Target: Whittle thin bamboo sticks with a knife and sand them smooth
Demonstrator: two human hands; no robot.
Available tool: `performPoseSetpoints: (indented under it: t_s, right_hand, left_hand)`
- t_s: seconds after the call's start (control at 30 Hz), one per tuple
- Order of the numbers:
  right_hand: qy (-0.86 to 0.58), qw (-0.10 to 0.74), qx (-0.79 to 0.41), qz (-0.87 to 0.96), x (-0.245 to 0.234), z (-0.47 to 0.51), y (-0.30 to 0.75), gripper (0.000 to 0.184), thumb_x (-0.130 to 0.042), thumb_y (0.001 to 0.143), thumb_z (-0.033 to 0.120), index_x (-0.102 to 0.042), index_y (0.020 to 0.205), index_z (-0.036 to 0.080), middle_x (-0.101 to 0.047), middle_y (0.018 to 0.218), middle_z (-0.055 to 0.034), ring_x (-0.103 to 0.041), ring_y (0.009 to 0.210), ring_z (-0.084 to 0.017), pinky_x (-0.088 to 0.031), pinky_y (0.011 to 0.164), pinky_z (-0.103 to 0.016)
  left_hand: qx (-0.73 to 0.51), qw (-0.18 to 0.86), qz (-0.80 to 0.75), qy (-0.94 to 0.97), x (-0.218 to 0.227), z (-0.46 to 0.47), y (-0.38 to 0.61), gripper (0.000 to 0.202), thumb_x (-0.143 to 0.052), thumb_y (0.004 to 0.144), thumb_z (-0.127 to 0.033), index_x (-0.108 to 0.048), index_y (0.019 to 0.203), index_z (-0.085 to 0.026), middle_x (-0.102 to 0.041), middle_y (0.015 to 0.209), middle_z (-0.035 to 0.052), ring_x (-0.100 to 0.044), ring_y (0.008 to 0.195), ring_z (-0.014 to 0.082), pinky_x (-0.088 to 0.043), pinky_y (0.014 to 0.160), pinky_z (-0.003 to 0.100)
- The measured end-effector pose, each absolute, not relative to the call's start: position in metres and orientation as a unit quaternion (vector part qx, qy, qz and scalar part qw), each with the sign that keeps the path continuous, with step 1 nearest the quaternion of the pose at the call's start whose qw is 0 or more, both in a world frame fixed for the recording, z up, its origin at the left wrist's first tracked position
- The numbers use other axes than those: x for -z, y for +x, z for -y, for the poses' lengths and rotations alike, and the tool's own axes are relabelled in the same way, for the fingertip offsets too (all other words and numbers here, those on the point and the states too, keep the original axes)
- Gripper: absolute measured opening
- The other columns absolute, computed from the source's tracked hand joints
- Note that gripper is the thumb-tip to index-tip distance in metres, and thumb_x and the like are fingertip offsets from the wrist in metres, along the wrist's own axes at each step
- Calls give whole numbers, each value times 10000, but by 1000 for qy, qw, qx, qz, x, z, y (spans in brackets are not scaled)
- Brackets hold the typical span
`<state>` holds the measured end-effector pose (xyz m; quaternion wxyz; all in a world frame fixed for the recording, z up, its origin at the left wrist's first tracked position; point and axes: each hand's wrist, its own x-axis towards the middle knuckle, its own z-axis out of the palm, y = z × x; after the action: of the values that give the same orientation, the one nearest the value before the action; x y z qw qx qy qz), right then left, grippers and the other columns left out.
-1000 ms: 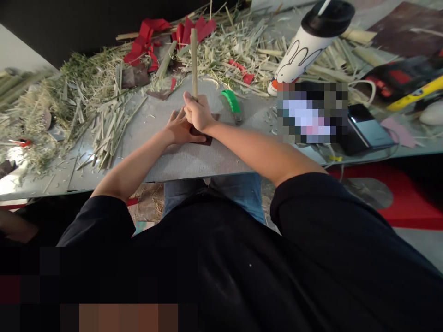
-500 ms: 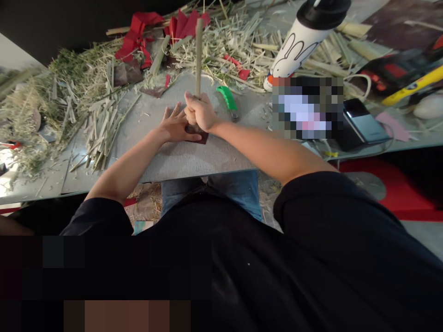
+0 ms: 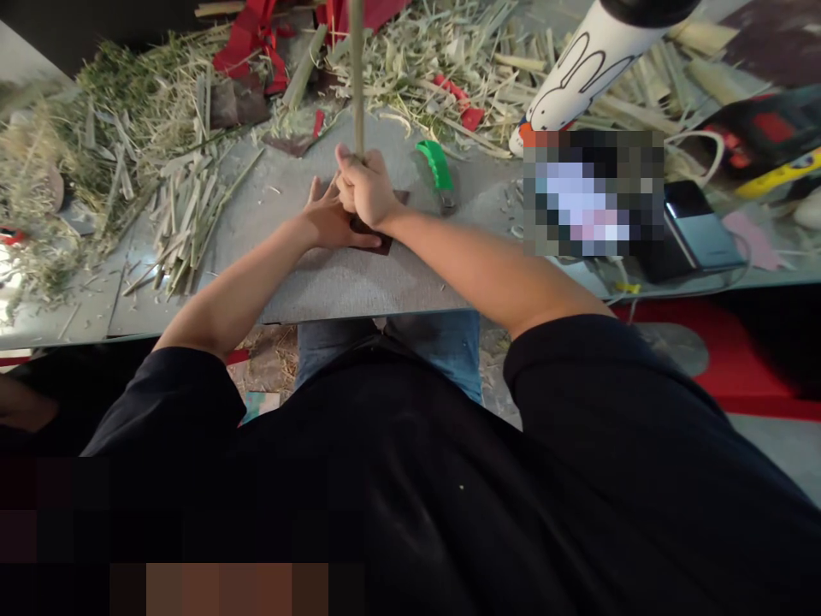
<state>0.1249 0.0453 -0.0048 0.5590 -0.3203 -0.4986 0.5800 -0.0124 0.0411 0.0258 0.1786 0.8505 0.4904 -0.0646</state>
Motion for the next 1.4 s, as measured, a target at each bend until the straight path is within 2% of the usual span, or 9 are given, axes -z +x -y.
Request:
performPoseSetpoints:
  t_s: [0.17, 0.37, 0.6, 0.73, 0.8, 0.87, 0.97, 1.1, 1.4]
  right_hand:
    - [-297, 508, -614, 526, 6, -44, 138, 888, -709, 948, 994, -251, 668, 287, -162, 541, 85, -71, 530, -145, -128, 523, -332]
    - [-304, 565, -573, 509, 10, -45, 109, 879, -644, 984, 994, -202, 694, 292, -158, 561, 88, -78, 572, -146, -150, 550, -344]
    - [-274, 604, -604, 442, -15, -72, 159, 904, -729, 905, 956, -145, 748, 283, -81, 675, 66, -25, 645, -210, -186, 548, -359]
    - [-242, 636, -584, 443, -16, -90, 191, 943, -721, 898, 982, -114, 739, 277, -82, 699, 63, 13, 679, -211, -139, 550, -344]
    - [-228, 624, -600, 446, -13, -93, 191, 953, -743, 929, 954, -106, 740, 270, -94, 707, 61, 15, 673, -202, -132, 552, -334]
    - [-220, 624, -612, 433, -11, -92, 186, 950, -746, 957, 932, -94, 758, 270, -92, 711, 63, 12, 664, -197, -126, 543, -327]
    - [-225, 622, -614, 431, -9, -88, 180, 931, -749, 982, 900, -91, 786, 272, -98, 726, 58, -4, 652, -200, -141, 528, -330]
    - [-228, 602, -629, 436, -3, -92, 181, 940, -742, 962, 932, -86, 808, 277, -54, 732, 56, -10, 658, -211, -133, 553, -359]
    - [-170, 590, -704, 357, 5, -97, 173, 979, -546, 954, 1090, -27, 869, 264, 33, 764, 56, -19, 733, -225, -106, 647, -386]
  left_hand:
    - [53, 185, -486, 853, -23, -43, -17, 1349, -725, 801, -985, -229, 1899, -380, -100, 2003, -19, 105, 1823, 555, 109, 1465, 781]
    - [55, 170, -492, 852, -19, -43, -17, 1375, -650, 808, -1034, -200, 1905, -339, -104, 1994, -71, 79, 1846, 495, 165, 1495, 711]
    - [-3, 155, -492, 857, -31, -27, -18, 1308, -729, 835, -928, -278, 1893, -305, -194, 1985, 67, 35, 1845, 511, 127, 1466, 747]
    - [-140, 147, -479, 854, -31, -19, -16, 1023, -821, 889, -772, -562, 1738, -263, -551, 1817, 161, -385, 1761, 457, -178, 1487, 657]
    - [-214, 159, -458, 848, -25, -19, -14, 745, -832, 930, -709, -732, 1523, -268, -775, 1552, 158, -669, 1525, 402, -419, 1386, 590]
    - [-273, 173, -439, 838, -16, -20, -11, 526, -828, 965, -682, -808, 1289, -268, -870, 1255, 128, -802, 1244, 345, -563, 1235, 539]
    - [-343, 185, -415, 822, -4, -21, -7, 425, -830, 991, -677, -803, 1080, -262, -853, 1004, 93, -811, 1027, 291, -631, 1073, 492]
    - [-380, 186, -409, 808, 4, -23, -6, 401, -773, 1056, -654, -787, 971, -262, -785, 878, 70, -795, 986, 279, -645, 966, 474]
    - [-360, 113, -399, 836, 3, -30, -18, 477, -568, 1143, -658, -793, 959, -279, -814, 935, 83, -794, 989, 293, -588, 1152, 552]
